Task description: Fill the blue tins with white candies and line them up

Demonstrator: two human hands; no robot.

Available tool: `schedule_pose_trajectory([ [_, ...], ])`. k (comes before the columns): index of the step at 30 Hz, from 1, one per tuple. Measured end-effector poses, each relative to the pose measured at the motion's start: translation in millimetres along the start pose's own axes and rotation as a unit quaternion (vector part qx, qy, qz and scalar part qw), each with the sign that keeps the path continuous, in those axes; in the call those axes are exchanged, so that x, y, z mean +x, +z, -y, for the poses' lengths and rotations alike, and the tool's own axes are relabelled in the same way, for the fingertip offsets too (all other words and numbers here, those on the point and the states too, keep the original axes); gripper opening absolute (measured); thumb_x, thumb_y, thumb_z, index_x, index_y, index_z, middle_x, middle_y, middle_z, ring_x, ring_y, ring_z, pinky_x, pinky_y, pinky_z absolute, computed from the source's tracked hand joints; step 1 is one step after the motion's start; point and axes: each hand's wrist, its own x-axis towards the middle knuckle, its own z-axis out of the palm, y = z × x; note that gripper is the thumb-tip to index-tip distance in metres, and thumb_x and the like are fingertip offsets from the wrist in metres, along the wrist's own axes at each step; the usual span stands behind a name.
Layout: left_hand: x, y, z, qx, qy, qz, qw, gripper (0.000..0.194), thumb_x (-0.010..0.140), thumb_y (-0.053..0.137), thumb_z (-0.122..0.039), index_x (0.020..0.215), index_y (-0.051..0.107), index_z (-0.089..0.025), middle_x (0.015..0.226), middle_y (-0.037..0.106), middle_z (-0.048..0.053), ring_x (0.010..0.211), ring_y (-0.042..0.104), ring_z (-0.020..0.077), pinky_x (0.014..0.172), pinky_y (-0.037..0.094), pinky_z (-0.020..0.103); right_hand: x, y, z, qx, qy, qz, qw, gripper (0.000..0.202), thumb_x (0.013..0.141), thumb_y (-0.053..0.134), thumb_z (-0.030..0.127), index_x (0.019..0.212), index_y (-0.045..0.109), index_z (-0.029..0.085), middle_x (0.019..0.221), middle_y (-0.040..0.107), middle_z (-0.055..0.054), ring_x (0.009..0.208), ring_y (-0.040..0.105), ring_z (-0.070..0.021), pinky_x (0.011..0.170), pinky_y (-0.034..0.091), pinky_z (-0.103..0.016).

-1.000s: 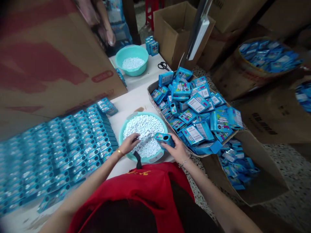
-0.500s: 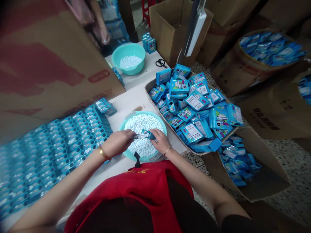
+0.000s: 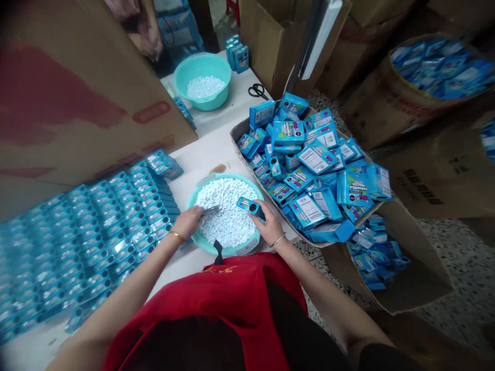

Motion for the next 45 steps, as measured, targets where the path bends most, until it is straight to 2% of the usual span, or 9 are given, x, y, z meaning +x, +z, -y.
schedule_pose_trajectory([
  [5,34.7,61.9,-25.6,-0.085,0.053,0.002,0.995,0.023,0.089,0.043,-0.019,0.105,0.059,-0.02,0.107,0.061,0.008,0.101,0.056,0.0207,0.092,0.044,0.034,1.0,-9.1,2.8,-0.009,0.02,-0.013,1.0,0.037,0.084,0.061,0.038,0.117,0.054,0.023,0.113,0.062,-0.008,0.107,0.058,-0.0238,0.097,0.046,-0.041],
  [9,40.8,69.7,-35.0,-0.146,0.082,-0.006,0.986,0.026,0.089,0.046,-0.024,0.112,0.056,-0.019,0.108,0.063,0.007,0.098,0.059,0.0188,0.092,0.045,0.032,-1.1,-8.0,0.8,-0.012,0.041,-0.024,0.999,0.039,0.083,0.061,0.041,0.117,0.054,0.022,0.114,0.062,-0.009,0.106,0.059,-0.0247,0.096,0.046,-0.042],
  [18,-16.5,-23.3,-7.6,-0.2,0.154,-0.04,0.967,0.022,0.089,0.048,-0.031,0.105,0.056,-0.018,0.095,0.062,0.006,0.085,0.058,0.0164,0.081,0.047,0.029,0.2,-1.0,1.4,-0.025,0.001,-0.024,0.999,0.037,0.086,0.057,0.034,0.12,0.052,0.023,0.115,0.061,-0.011,0.11,0.056,-0.0257,0.097,0.046,-0.044],
  [24,-31.7,-81.2,-42.3,-0.026,0.203,0.005,0.979,0.017,0.09,0.045,-0.024,0.101,0.057,-0.019,0.094,0.061,0.005,0.085,0.059,0.0176,0.075,0.047,0.029,3.5,21.8,4.9,-0.036,-0.092,0.037,0.994,0.044,0.081,0.05,0.015,0.124,0.052,0.022,0.117,0.059,-0.011,0.113,0.054,-0.0258,0.1,0.045,-0.045],
  [31,-48.0,-111.5,-111.5,0.217,0.147,0.044,0.964,0.023,0.091,0.037,-0.011,0.097,0.059,-0.014,0.09,0.06,0.01,0.083,0.059,0.0229,0.066,0.047,0.032,-1.5,35.5,2.4,-0.043,-0.129,0.041,0.99,0.05,0.077,0.049,0.01,0.126,0.052,0.021,0.117,0.06,-0.012,0.111,0.054,-0.0267,0.097,0.047,-0.047],
  [34,-53.5,-115.4,-111.8,0.224,0.146,0.023,0.963,0.023,0.092,0.037,-0.011,0.097,0.058,-0.015,0.09,0.06,0.009,0.085,0.058,0.0235,0.068,0.047,0.033,-2.7,34.7,-2.7,-0.032,-0.122,0.03,0.992,0.049,0.078,0.05,0.011,0.126,0.051,0.022,0.116,0.06,-0.011,0.111,0.054,-0.0266,0.097,0.047,-0.048],
  [37,-46.4,-97.5,-74.5,0.191,0.103,-0.022,0.976,0.021,0.093,0.037,-0.015,0.102,0.056,-0.017,0.094,0.06,0.008,0.087,0.058,0.0217,0.068,0.046,0.031,-2.6,28.9,-7.5,-0.019,-0.11,0.015,0.994,0.045,0.081,0.052,0.013,0.124,0.052,0.022,0.116,0.061,-0.011,0.112,0.055,-0.0267,0.097,0.047,-0.048],
  [41,-19.3,-32.7,-11.9,0.086,0.018,0.011,0.996,0.019,0.089,0.042,-0.014,0.098,0.058,-0.015,0.093,0.06,0.01,0.088,0.059,0.0233,0.072,0.047,0.032,-0.9,15.9,-9.9,-0.011,-0.082,-0.005,0.997,0.038,0.085,0.057,0.021,0.122,0.053,0.023,0.116,0.061,-0.011,0.111,0.056,-0.026,0.097,0.047,-0.045],
  [45,13.7,39.7,-6.1,-0.04,0.039,0.033,0.998,0.022,0.085,0.045,-0.011,0.101,0.06,-0.017,0.101,0.063,0.009,0.097,0.059,0.0215,0.086,0.047,0.034,2.4,5.6,-7.5,-0.011,-0.058,-0.02,0.998,0.038,0.085,0.06,0.028,0.122,0.053,0.024,0.116,0.061,-0.01,0.109,0.058,-0.0254,0.097,0.047,-0.042],
])
